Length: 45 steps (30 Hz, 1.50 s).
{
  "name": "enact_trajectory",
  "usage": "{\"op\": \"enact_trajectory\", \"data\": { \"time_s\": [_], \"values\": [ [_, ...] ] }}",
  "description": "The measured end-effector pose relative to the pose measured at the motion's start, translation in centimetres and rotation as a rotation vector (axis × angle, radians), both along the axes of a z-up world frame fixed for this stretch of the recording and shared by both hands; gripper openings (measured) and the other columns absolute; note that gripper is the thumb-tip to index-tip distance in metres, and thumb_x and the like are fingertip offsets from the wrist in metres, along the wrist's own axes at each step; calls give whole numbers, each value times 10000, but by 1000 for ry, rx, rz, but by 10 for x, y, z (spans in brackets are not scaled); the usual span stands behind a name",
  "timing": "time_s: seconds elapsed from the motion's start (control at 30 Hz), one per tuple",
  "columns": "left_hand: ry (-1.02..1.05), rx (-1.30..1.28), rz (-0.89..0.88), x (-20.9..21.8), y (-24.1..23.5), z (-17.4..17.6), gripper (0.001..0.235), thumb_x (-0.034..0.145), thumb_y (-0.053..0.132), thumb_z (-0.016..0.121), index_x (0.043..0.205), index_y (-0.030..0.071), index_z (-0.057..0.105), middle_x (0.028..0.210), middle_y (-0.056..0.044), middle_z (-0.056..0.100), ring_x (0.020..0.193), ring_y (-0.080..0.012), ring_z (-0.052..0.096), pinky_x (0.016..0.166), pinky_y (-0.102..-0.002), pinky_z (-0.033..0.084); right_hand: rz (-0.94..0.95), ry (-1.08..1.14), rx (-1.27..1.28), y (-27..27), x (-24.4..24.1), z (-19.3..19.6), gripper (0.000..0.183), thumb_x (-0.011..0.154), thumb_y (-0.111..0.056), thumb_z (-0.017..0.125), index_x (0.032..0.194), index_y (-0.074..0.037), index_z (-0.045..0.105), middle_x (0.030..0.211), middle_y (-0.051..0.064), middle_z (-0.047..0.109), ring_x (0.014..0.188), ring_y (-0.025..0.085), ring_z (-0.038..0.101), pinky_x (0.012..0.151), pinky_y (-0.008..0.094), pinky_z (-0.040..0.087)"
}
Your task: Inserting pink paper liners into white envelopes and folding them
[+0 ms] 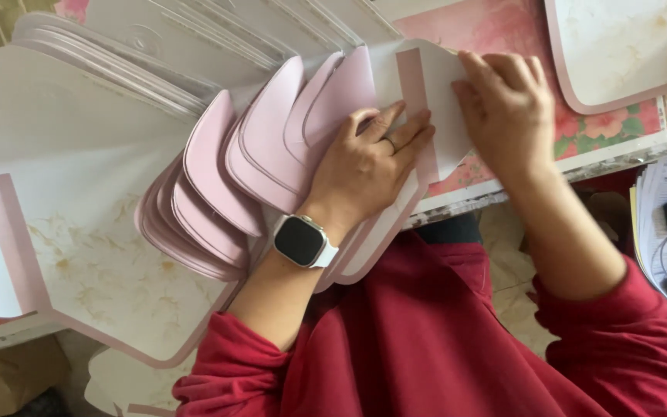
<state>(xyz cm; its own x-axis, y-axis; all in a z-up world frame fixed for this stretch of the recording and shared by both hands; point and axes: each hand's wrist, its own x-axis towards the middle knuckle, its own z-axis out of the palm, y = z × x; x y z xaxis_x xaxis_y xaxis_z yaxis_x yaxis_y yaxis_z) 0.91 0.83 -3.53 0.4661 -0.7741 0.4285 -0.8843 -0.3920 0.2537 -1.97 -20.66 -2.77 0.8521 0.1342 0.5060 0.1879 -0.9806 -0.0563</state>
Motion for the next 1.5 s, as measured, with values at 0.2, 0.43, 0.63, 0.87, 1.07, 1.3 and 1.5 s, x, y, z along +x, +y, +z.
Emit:
{"op": "enact_trajectory", "data": {
  "time_s": [0.2,0.43,0.63,0.87,1.07,1.3,1.5],
  "values": [
    [-97,-122,18,1,0,1,340,843,17,539,1142,98,680,1222,-17,642,1151,-256,587,924,-404,431,-143,295,1258,26,21,35,433,979,-499,417,1044,-137,646,766,-14,613,684,91,590,565,228,439],
    [3,-131,22,4,-2,11,247,857,45,524,1029,54,701,1130,-47,660,1106,-235,585,934,-381,416,136,198,1798,64,38,-13,605,964,-516,421,1408,-109,369,1460,214,409,1372,267,383,1144,362,301],
    [149,-245,75,12,2,34,62,764,51,567,716,50,606,695,-121,592,686,-300,543,703,-412,380,1,72,1282,106,26,9,398,1048,-280,338,1369,-60,419,1409,136,475,1352,223,426,1188,345,297],
    [117,-77,566,22,5,32,350,954,229,554,687,5,591,779,-197,549,711,-400,492,646,-502,391,18,418,1001,106,34,8,509,1050,-390,171,1477,-124,251,1562,100,295,1494,265,193,1253,407,109],
    [47,-29,519,20,8,12,352,953,315,557,715,59,516,773,-120,522,744,-345,481,635,-486,350,31,514,1811,49,62,24,428,821,-391,542,1046,-35,618,1068,109,673,950,226,701,778,336,626],
    [263,-205,427,19,16,18,240,935,120,547,734,8,476,793,-171,479,747,-374,458,692,-508,368,-142,1112,1561,28,86,46,260,849,-196,588,939,39,656,880,149,697,781,209,683,737,297,594],
    [192,-66,465,19,13,19,212,925,157,569,747,56,512,796,-120,504,775,-326,476,697,-466,376,-217,1169,1252,25,98,23,78,798,-32,656,867,3,646,780,99,672,724,180,673,683,275,609]
  ]
}}
